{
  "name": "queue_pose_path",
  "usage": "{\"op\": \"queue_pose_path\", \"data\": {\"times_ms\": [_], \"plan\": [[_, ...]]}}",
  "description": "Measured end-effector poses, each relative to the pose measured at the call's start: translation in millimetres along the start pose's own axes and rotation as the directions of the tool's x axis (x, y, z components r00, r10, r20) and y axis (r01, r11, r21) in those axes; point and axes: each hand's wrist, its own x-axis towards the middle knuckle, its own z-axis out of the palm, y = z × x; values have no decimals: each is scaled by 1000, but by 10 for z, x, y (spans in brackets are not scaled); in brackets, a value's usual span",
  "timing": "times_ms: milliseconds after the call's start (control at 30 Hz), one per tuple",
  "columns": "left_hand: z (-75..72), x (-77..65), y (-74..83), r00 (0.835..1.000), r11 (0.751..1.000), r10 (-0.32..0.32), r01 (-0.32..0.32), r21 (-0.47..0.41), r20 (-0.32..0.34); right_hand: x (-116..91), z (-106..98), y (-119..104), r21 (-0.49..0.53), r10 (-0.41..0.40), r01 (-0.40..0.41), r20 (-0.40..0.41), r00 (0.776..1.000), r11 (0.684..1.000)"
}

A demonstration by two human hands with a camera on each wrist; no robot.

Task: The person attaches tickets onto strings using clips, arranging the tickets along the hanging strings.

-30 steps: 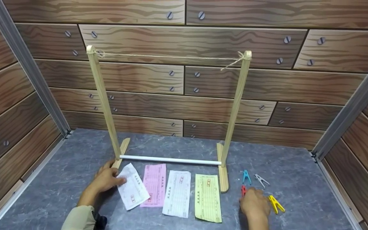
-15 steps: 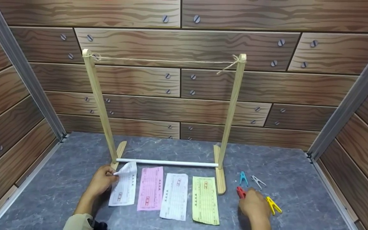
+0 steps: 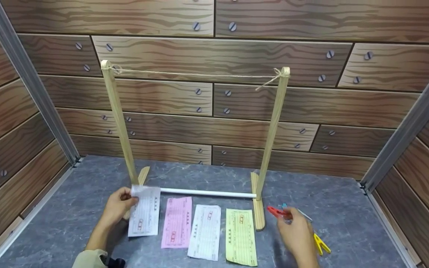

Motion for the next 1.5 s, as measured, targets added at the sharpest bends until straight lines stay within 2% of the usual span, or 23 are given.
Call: {"op": "queue_pose_path", "data": {"times_ms": [100,200,333,433,500,567,700,800,933,1033,1100,1267,1367,1500], "plan": [[-12,21,75,1000,1000,10,-10,-5,-3,-40,14,-109,83,-23,23,-10,1000,996],[-40,-15,296,1000,1000,24,-24,2,-15,-69,29,-210,161,-48,49,-12,999,986],[-76,17,434,997,997,62,-63,-41,-41,-96,47,-343,270,-87,90,-23,996,959],[-79,116,389,992,993,101,-105,-52,-75,-104,49,-443,361,-122,128,-40,992,924],[-76,146,448,987,990,131,-136,-41,-98,-103,40,-506,404,-148,156,-52,988,901],[-71,158,555,983,987,150,-155,-42,-105,-103,12,-566,421,-178,196,-82,981,886],[-74,136,899,974,976,204,-211,-57,-99,-86,-75,-678,390,-258,298,-153,954,871],[-83,151,1138,965,965,244,-251,-74,-92,-68,-166,-780,404,-307,362,-197,931,840],[-64,323,1222,950,948,292,-303,-98,-107,-51,-299,-947,472,-354,414,-215,910,778],[-30,477,1254,930,931,337,-352,-95,-144,-40,-382,-1082,508,-387,435,-205,899,743],[-8,551,1331,915,921,364,-381,-77,-171,-32,-419,-1170,524,-403,444,-197,894,727],[51,687,1599,895,904,400,-420,-74,-200,-16,-461,-1364,510,-443,470,-183,878,720],[64,708,1770,892,893,409,-435,-118,-193,-1,-473,-1466,466,-478,502,-179,860,728],[48,644,2028,895,886,413,-438,-152,-169,25,-516,-1586,423,-510,536,-183,840,730]]}}
